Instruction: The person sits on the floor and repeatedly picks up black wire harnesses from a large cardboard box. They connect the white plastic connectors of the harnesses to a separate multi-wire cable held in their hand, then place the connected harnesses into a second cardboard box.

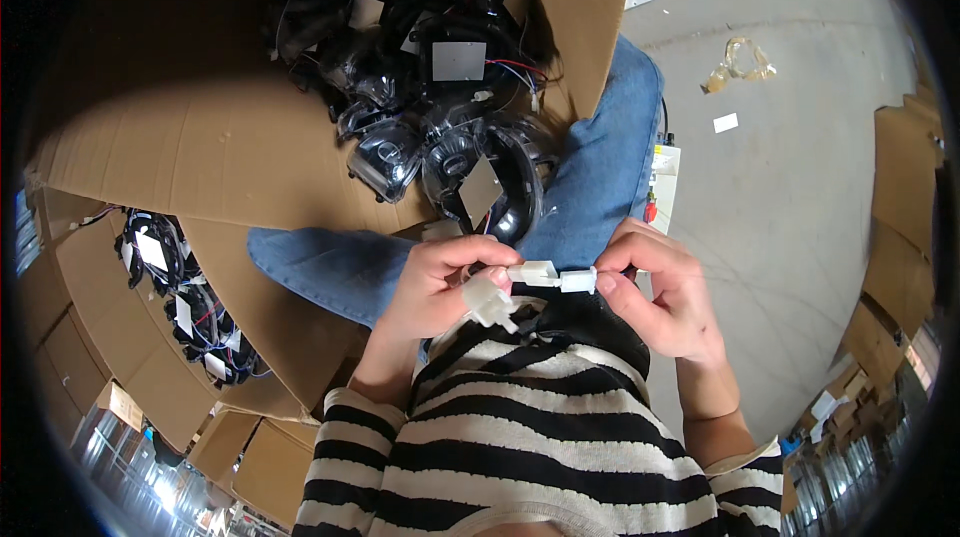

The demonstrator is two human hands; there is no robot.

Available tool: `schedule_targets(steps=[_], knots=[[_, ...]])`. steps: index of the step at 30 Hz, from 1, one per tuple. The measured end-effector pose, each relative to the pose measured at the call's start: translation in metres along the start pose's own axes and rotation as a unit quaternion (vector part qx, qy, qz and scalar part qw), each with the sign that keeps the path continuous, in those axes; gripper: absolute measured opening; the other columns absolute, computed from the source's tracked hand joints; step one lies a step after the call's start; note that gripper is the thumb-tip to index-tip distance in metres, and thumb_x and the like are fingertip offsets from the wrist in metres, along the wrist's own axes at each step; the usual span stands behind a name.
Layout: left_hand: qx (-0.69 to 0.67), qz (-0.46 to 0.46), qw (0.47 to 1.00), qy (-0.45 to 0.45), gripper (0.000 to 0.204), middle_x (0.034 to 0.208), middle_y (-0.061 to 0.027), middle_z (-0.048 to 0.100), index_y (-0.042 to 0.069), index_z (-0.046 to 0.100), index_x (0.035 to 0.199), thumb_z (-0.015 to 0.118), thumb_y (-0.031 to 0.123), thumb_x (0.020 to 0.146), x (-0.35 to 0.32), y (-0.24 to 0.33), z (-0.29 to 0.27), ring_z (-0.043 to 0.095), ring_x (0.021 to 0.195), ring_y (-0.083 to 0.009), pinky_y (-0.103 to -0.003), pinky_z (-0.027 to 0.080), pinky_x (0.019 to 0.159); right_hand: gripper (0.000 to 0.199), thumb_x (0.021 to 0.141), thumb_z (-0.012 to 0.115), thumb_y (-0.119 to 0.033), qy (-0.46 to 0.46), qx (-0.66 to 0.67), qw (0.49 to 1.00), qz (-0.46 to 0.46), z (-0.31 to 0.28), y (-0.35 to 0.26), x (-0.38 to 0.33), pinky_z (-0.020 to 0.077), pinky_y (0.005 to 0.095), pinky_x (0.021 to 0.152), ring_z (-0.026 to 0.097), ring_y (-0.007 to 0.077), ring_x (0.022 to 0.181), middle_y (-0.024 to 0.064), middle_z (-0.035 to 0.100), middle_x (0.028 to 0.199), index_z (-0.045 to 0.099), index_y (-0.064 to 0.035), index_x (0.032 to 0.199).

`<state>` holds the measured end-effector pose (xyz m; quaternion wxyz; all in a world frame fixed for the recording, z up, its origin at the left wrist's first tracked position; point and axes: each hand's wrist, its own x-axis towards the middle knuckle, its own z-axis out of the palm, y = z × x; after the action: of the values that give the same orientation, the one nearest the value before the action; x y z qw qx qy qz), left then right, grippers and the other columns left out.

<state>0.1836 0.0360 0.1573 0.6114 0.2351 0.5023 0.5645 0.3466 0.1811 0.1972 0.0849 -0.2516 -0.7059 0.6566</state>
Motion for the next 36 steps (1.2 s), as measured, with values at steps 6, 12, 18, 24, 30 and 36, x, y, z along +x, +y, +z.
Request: schedule_targets(steps=[6, 12, 18, 24, 30, 36], knots=[[0.072, 0.011, 0.994, -0.086, 0.014, 0.075, -0.0026, 0.059, -0.002, 0.057, 0.088, 0.05, -0.001, 0.076, 0.004, -0.001, -0.014, 0.052, 0.065, -0.0056, -0.018, 0.039, 0.056, 0.005, 0.068, 0.057, -0.001, -0.014, -0.109, 0.992, -0.06, 0.0, 0.0, 0.003, 0.0361, 0.0303, 0.052, 0.045, 0.0224, 0.056, 0.0076, 0.049, 0.063, 0.052, -0.0019, 0.069], [0.06, -0.151, 0.983, -0.081, 0.018, 0.073, -0.0036, 0.053, -0.004, 0.054, 0.093, 0.051, 0.009, 0.081, 0.007, 0.011, -0.009, 0.046, 0.062, -0.0073, -0.019, 0.037, 0.056, 0.008, 0.064, 0.059, -0.001, 0.013, -0.211, 0.973, -0.091, 0.006, -0.001, 0.006, 0.0368, 0.033, 0.053, 0.045, 0.0251, 0.057, 0.0087, 0.048, 0.063, 0.052, -0.0022, 0.068], [0.047, -0.073, 0.996, -0.021, 0.029, 0.09, -0.0051, 0.051, -0.002, 0.048, 0.106, 0.042, 0.02, 0.088, 0.0, 0.005, -0.005, 0.047, 0.073, -0.0096, -0.018, 0.037, 0.066, 0.002, 0.07, 0.053, -0.001, 0.04, -0.146, 0.988, -0.023, -0.005, 0.005, 0.001, 0.0377, 0.0305, 0.055, 0.047, 0.0232, 0.06, 0.0084, 0.051, 0.064, 0.052, -0.0001, 0.068], [0.059, -0.003, 0.998, -0.025, 0.028, 0.088, -0.0101, 0.057, -0.002, 0.047, 0.109, 0.041, 0.016, 0.088, -0.003, 0.0, -0.007, 0.048, 0.059, -0.011, -0.021, 0.04, 0.058, 0.003, 0.07, 0.054, 0.0, 0.012, -0.073, 0.997, -0.025, -0.01, -0.008, -0.001, 0.036, 0.0284, 0.055, 0.046, 0.0209, 0.059, 0.007, 0.05, 0.063, 0.052, -0.0011, 0.068], [0.133, -0.02, 0.991, 0.013, 0.023, 0.064, -0.0029, 0.055, -0.001, 0.059, 0.087, 0.041, 0.013, 0.086, -0.005, 0.007, -0.007, 0.047, 0.051, -0.0068, -0.02, 0.038, 0.049, 0.004, 0.07, 0.055, 0.0, 0.019, -0.062, 0.997, -0.049, -0.013, -0.014, 0.002, 0.0358, 0.0285, 0.055, 0.046, 0.0207, 0.059, 0.0067, 0.051, 0.064, 0.053, -0.0019, 0.069], [0.135, -0.025, 0.989, -0.048, 0.024, 0.061, -0.0039, 0.054, -0.001, 0.057, 0.075, 0.04, 0.012, 0.085, -0.004, 0.009, -0.017, 0.047, 0.049, -0.008, -0.021, 0.038, 0.048, 0.004, 0.068, 0.057, -0.001, -0.004, -0.117, 0.987, -0.114, -0.014, -0.014, 0.008, 0.0356, 0.0291, 0.054, 0.044, 0.0213, 0.059, 0.0063, 0.05, 0.065, 0.053, -0.003, 0.07]])
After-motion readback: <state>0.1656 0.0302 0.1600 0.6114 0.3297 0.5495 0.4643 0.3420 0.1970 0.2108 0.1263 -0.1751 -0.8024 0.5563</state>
